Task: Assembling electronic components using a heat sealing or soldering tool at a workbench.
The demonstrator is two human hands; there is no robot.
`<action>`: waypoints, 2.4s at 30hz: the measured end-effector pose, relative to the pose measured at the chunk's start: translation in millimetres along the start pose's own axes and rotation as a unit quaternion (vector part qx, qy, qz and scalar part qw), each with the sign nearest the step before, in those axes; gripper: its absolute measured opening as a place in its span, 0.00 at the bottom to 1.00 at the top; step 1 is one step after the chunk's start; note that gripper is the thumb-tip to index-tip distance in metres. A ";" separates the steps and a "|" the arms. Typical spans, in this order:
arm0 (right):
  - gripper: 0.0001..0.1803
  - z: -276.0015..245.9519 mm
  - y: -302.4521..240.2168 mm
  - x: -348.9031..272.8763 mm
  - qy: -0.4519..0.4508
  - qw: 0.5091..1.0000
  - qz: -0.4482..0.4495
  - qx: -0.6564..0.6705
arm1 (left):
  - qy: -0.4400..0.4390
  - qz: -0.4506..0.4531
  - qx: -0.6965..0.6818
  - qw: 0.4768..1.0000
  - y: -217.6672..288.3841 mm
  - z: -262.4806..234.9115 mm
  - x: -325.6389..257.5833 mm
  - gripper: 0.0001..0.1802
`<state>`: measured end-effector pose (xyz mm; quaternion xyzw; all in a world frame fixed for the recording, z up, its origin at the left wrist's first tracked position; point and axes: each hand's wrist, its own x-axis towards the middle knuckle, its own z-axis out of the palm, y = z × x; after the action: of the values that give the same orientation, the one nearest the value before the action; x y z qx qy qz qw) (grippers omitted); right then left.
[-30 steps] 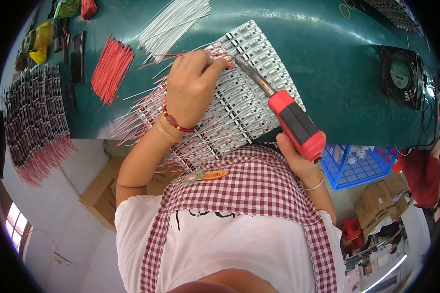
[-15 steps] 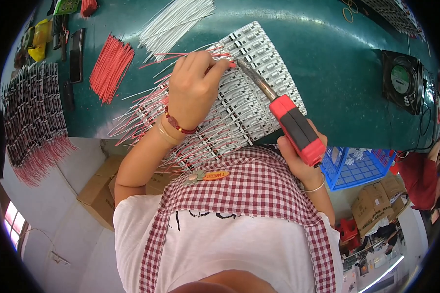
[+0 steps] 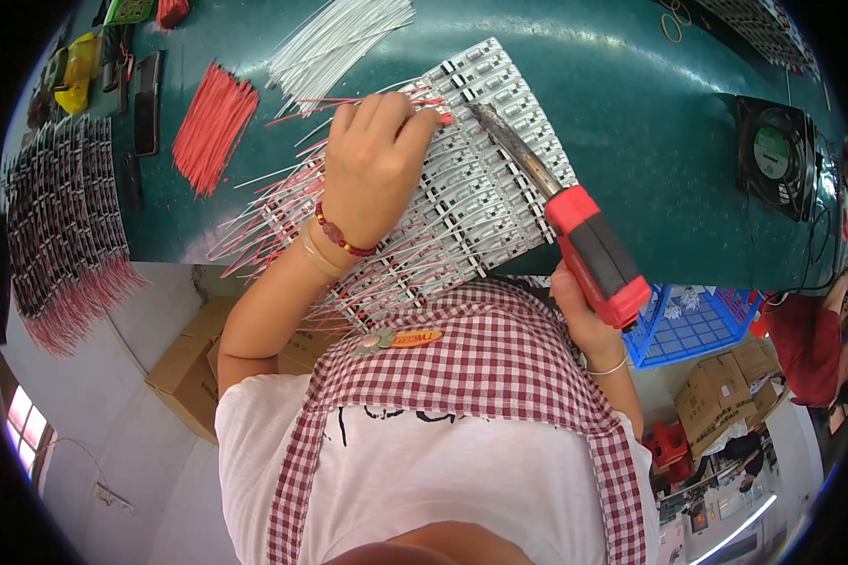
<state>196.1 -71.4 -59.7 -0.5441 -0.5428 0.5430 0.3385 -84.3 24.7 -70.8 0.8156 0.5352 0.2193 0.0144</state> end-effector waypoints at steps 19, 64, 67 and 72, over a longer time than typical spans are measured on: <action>0.12 -2.7 17.4 -11.0 0.026 0.997 0.053 -0.052 | 0.002 0.005 -0.064 0.998 8.3 1.1 -6.7 0.07; 0.13 -0.1 2.6 -8.2 0.030 0.990 -0.023 -0.139 | -0.012 -0.025 -0.066 0.997 9.8 -0.3 -6.1 0.10; 0.11 -1.7 3.5 -11.8 0.025 0.994 0.002 -0.103 | -0.017 -0.024 -0.056 0.998 9.8 -0.8 -5.1 0.10; 0.32 3.8 1.5 -20.3 0.012 0.996 0.047 0.078 | -0.017 -0.015 -0.043 0.999 12.0 -1.9 -5.1 0.09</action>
<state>196.5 -92.0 -57.3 -0.5473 -0.4683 0.5929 0.3601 -76.2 14.7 -67.7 0.8096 0.5374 0.2278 0.0622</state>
